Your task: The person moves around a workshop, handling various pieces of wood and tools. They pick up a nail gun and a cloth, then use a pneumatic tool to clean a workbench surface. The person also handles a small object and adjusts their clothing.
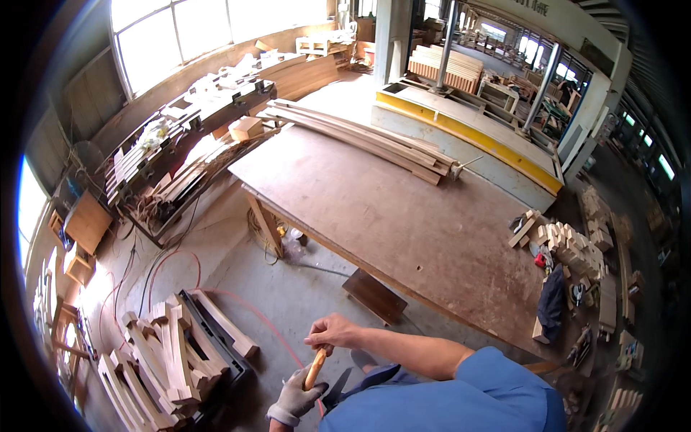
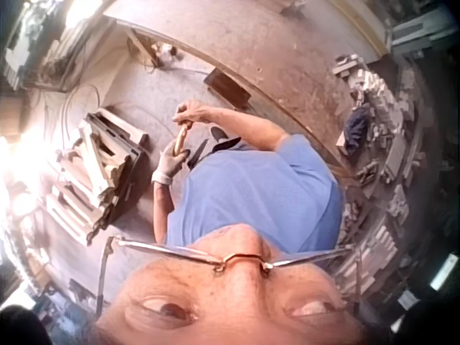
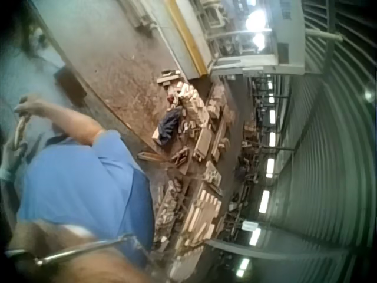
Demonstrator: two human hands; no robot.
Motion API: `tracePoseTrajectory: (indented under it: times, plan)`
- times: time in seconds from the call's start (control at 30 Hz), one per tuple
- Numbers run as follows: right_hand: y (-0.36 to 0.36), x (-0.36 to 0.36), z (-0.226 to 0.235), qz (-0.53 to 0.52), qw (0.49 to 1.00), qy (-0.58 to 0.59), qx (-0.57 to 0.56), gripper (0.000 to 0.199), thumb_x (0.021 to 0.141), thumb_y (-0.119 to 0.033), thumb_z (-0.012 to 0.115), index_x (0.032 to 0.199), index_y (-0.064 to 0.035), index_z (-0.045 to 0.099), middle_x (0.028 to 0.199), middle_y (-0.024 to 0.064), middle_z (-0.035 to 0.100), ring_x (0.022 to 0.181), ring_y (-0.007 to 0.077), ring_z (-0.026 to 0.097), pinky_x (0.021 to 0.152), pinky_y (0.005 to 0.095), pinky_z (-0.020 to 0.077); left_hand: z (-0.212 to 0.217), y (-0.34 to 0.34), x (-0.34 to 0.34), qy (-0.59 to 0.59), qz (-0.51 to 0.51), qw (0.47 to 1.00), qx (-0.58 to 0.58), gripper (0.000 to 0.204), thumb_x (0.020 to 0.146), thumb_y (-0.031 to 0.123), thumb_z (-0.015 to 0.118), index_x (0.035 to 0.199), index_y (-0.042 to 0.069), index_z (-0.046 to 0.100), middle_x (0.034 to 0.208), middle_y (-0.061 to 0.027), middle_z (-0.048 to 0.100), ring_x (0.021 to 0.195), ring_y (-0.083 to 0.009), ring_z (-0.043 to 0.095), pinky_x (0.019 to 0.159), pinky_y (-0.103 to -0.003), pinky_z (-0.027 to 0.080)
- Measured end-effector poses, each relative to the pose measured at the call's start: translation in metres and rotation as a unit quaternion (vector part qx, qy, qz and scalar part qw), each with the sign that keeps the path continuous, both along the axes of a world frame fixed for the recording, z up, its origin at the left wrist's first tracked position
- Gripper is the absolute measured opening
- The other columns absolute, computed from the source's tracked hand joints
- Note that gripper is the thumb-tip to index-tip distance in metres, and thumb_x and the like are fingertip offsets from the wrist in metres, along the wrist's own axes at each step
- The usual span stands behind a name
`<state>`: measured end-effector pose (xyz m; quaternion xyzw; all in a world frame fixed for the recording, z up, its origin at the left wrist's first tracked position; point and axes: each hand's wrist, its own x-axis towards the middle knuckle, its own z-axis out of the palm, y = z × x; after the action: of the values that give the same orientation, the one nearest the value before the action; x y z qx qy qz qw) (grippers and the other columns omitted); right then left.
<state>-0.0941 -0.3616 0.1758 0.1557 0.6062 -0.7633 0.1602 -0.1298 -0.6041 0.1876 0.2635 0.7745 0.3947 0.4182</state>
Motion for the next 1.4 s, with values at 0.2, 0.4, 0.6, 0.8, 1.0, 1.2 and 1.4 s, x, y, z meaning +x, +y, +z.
tracePoseTrajectory:
  times: [0.2,0.4,0.6,0.8,1.0,1.2,1.4]
  plan:
    - [0.01,-0.039,-0.002,-0.015,1.0,-0.006,0.008,0.043,0.1,-0.046,0.063,0.092,-0.0044,0.071,0.082,0.0068,0.072,0.074,0.0148,0.069,0.061,0.0308,0.058,0.001,0.003,0.008,-0.135,0.114,0.984,-0.035,0.027,0.09,0.025,0.071,0.107,0.005,0.068,0.078,-0.0023,0.064,0.061,-0.0093,0.059,0.054,-0.028,0.051]
    - [0.072,-0.068,-0.065,0.243,0.638,0.056,0.729,0.02,0.088,-0.019,0.063,0.097,-0.006,0.075,0.104,0.0177,0.073,0.101,0.0347,0.071,0.085,0.0498,0.0552,0.039,0.02,0.001,0.067,0.013,0.998,0.006,0.027,0.091,0.026,0.071,0.108,0.005,0.069,0.081,-0.0113,0.07,0.067,-0.0238,0.067,0.063,-0.038,0.053]
    - [0.096,-0.064,-0.1,0.338,0.505,0.062,0.792,0.02,0.09,-0.016,0.059,0.098,-0.0091,0.077,0.105,0.0131,0.075,0.105,0.0281,0.069,0.088,0.0419,0.0494,0.135,0.067,0.024,0.141,-0.175,0.967,0.122,0.019,0.088,0.021,0.074,0.098,0.005,0.071,0.081,-0.0159,0.068,0.072,-0.0301,0.067,0.07,-0.039,0.053]
    - [0.099,-0.071,-0.093,0.34,0.529,0.088,0.772,0.023,0.091,-0.016,0.059,0.1,-0.0093,0.078,0.104,0.0147,0.075,0.107,0.0329,0.069,0.093,0.0511,0.0484,0.093,0.077,-0.024,0.164,-0.118,0.97,-0.136,0.028,0.091,0.036,0.07,0.1,0.01,0.075,0.091,-0.0188,0.072,0.083,-0.034,0.071,0.076,-0.044,0.055]
    - [0.098,-0.058,-0.073,0.239,0.544,0.176,0.785,0.024,0.088,-0.016,0.06,0.105,-0.0028,0.071,0.114,0.0197,0.067,0.117,0.0332,0.06,0.108,0.047,0.0399,0.035,0.025,-0.024,0.236,-0.106,0.941,-0.217,0.031,0.092,0.044,0.065,0.104,0.017,0.076,0.093,-0.0153,0.075,0.09,-0.035,0.072,0.082,-0.048,0.057]
    - [0.056,-0.051,-0.047,0.173,0.709,0.231,0.644,0.024,0.09,-0.026,0.066,0.1,-0.0053,0.071,0.114,0.0201,0.066,0.111,0.0378,0.062,0.103,0.0501,0.0455,0.034,0.008,-0.024,0.215,-0.065,0.966,-0.131,0.031,0.091,0.041,0.07,0.095,0.011,0.075,0.085,-0.0166,0.073,0.082,-0.0387,0.07,0.075,-0.048,0.054]
    - [0.035,-0.064,-0.04,-0.166,0.968,-0.099,-0.159,0.037,0.105,-0.037,0.052,0.095,-0.0043,0.067,0.095,0.0108,0.07,0.094,0.0266,0.07,0.076,0.0385,0.0599,0.027,-0.015,-0.02,0.193,-0.03,0.967,-0.163,0.032,0.092,0.043,0.068,0.099,0.013,0.074,0.088,-0.0159,0.073,0.085,-0.0376,0.07,0.076,-0.047,0.055]
